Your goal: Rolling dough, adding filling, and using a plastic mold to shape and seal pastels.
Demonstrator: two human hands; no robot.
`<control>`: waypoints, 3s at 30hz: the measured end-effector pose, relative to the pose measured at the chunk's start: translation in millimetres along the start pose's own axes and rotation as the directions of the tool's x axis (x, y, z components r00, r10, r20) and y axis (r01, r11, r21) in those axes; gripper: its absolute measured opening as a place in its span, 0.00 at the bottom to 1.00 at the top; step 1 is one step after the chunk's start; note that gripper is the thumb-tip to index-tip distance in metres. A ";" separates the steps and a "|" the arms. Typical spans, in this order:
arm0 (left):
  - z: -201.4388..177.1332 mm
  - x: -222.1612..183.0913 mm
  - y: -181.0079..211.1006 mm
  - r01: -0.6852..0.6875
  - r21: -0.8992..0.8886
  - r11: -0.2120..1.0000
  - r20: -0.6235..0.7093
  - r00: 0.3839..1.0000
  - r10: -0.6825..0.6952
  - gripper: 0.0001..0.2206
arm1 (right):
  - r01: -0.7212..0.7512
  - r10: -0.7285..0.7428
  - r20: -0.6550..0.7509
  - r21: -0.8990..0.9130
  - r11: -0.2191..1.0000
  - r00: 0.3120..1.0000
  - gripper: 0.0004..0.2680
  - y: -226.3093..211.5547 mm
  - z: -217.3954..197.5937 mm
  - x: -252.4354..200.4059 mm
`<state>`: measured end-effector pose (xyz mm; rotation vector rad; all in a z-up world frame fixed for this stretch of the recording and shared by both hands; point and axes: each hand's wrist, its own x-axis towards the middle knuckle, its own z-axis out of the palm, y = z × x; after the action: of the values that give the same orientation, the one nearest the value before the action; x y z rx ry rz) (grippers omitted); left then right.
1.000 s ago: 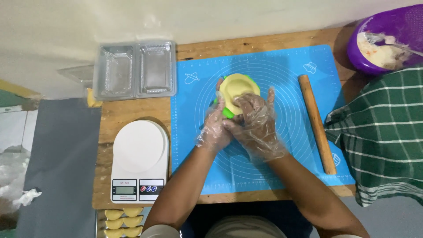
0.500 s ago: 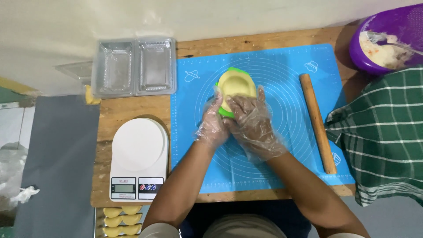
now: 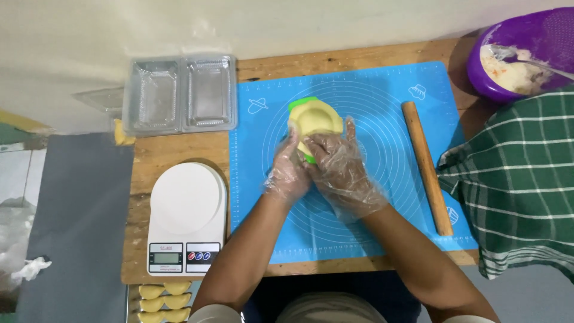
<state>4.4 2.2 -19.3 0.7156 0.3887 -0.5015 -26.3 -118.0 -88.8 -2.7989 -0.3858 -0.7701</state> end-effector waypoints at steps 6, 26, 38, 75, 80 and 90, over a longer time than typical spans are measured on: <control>-4.4 19.9 7.9 0.040 -0.101 0.994 -0.047 0.998 -0.045 0.15 | 0.030 -0.030 0.007 -0.039 0.999 1.000 0.19 -2.2 -28.9 1.6; -20.0 29.7 1.8 -0.057 -0.115 0.992 -0.062 0.997 0.050 0.22 | 0.046 -0.044 0.060 -0.038 0.998 0.997 0.16 -0.8 -22.9 3.6; 9.5 7.0 5.2 -0.033 0.173 0.984 0.007 0.999 0.032 0.17 | -0.109 0.092 0.204 0.071 0.992 0.975 0.28 -9.7 -36.9 21.2; -13.7 5.2 20.9 0.021 -0.200 0.980 0.089 0.996 -0.004 0.23 | -0.558 0.590 -0.432 0.215 0.802 0.682 0.04 112.1 -265.7 117.8; 6.6 -4.6 21.6 -0.064 -0.042 0.997 0.098 0.993 0.068 0.26 | -0.728 0.722 -0.099 -0.033 0.685 0.684 0.07 210.2 -255.2 77.8; 31.8 -23.6 48.5 -0.292 -0.002 0.956 -0.002 0.956 0.292 0.26 | -0.638 0.862 0.431 -0.591 0.493 0.267 0.12 353.2 -204.3 28.5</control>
<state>17.5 18.3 39.8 0.7566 0.2783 -0.2201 9.1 -500.8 50.8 -2.8545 1.1024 0.5520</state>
